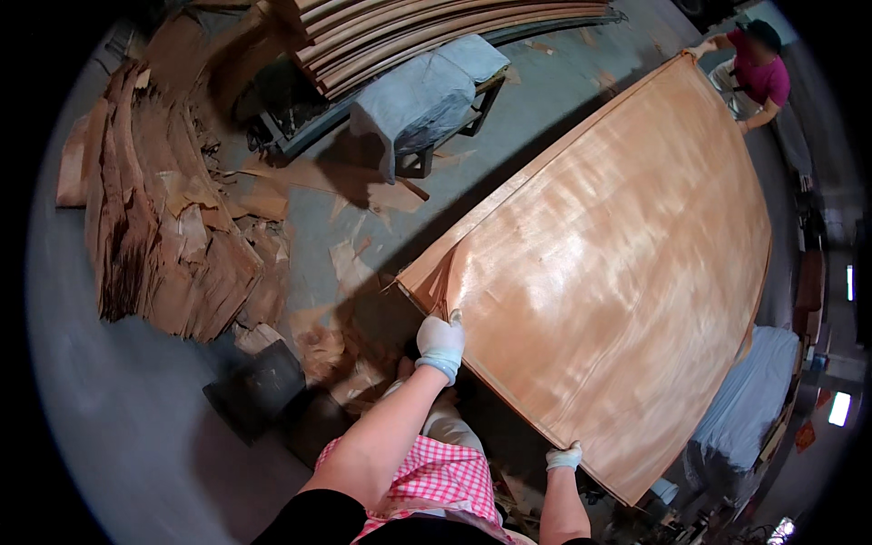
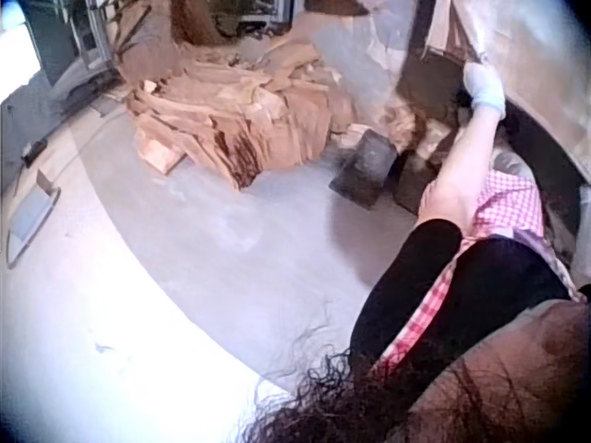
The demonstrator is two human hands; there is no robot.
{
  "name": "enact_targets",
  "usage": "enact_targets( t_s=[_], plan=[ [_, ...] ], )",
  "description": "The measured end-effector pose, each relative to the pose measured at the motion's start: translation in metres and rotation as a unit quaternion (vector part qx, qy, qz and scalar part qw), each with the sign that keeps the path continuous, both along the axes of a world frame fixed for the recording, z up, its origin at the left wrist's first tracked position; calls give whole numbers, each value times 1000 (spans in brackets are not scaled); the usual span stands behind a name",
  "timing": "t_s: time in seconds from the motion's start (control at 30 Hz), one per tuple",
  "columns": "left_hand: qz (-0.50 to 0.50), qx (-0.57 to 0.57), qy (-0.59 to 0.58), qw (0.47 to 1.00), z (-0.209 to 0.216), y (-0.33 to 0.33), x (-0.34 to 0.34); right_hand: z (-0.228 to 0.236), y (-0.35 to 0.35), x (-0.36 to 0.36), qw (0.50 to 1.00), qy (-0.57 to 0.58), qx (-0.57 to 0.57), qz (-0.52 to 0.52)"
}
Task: The person repeatedly lifts, aligns, and stacks large, thin sheets of wood veneer on a workbench. They handle the sheets one at a time, smoothing them down and adjusting their position to create a neat pile. A coworker is visible in the background performing similar tasks.
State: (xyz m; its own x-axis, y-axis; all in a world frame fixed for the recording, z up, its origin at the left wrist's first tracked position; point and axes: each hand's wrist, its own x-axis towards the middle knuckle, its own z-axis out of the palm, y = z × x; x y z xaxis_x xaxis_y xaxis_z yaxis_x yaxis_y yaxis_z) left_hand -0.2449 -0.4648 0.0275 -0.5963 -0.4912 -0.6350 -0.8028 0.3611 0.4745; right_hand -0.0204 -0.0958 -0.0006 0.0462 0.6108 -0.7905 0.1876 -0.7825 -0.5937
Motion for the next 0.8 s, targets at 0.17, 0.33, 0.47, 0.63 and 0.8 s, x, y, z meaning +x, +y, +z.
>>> enact_targets(
  t_s=[0.17,0.33,0.47,0.63,0.8],
  plan=[
    [37,61,2,997,-8,-11,-6,-8,8,2,999,-14,10,33],
    [119,149,86,978,-13,-34,13,-11,11,7,998,-15,-1,58],
    [104,-77,286,949,-5,-61,18,-5,4,4,998,-24,11,50],
    [-245,-161,152,944,7,-84,-28,-3,-2,-1,999,-15,2,47],
    [-287,-84,-21,954,41,-82,-63,-1,-3,2,999,3,4,36]
  ],
)
